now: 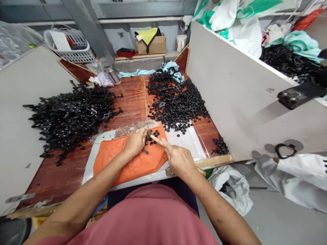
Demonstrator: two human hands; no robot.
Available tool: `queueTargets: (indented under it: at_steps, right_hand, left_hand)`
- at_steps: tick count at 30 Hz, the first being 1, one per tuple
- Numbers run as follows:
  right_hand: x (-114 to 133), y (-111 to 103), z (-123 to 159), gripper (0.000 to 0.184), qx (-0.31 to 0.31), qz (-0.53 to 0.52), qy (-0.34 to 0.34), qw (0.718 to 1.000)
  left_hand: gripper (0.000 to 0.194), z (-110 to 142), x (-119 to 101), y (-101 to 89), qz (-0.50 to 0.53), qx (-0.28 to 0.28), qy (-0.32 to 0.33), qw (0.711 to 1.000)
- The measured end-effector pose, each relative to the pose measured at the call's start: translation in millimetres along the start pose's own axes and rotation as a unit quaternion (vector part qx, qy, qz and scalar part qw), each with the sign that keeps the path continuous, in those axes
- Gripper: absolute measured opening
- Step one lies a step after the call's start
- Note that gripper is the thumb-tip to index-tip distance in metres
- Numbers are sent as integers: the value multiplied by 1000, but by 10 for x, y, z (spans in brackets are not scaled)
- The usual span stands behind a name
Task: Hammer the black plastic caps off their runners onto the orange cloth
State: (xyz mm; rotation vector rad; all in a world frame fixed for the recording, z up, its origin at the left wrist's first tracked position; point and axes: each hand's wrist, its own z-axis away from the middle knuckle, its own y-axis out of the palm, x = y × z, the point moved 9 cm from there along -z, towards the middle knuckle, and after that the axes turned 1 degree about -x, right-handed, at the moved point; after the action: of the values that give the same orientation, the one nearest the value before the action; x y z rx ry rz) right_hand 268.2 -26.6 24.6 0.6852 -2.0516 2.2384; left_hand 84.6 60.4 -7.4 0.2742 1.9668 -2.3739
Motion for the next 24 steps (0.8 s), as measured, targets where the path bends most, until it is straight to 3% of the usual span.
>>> queueTargets:
  at_steps: [3, 7, 11, 14, 17, 21, 24]
  right_hand:
    - [0, -7, -7, 56, -14, -6, 3, 1000]
    - [-5, 64, -28, 54, 25, 19, 17, 999]
    - [-33, 39, -64, 55, 29, 28, 25, 999]
    - [-71, 36, -74, 54, 30, 14, 25, 999]
    - [-124, 2, -42, 53, 7, -51, 28, 998]
    - [-254, -144, 95, 52, -71, -140, 40, 987]
    - [-395, -160, 236, 51, -81, -147, 68, 983]
  left_hand:
    - [29, 2, -9, 7, 5, -4, -4, 1000]
    - [29, -7, 31, 47, 50, 2, 2, 999]
    - [30, 44, 130, -43, 195, -4, 85, 977]
    - [43, 218, 152, -68, 267, 67, 174, 946]
    - [44, 465, 101, -96, 232, 106, 263, 930]
    - [32, 656, 117, -109, 86, 37, 313, 945]
    - [31, 715, 154, -40, 19, 15, 330, 944]
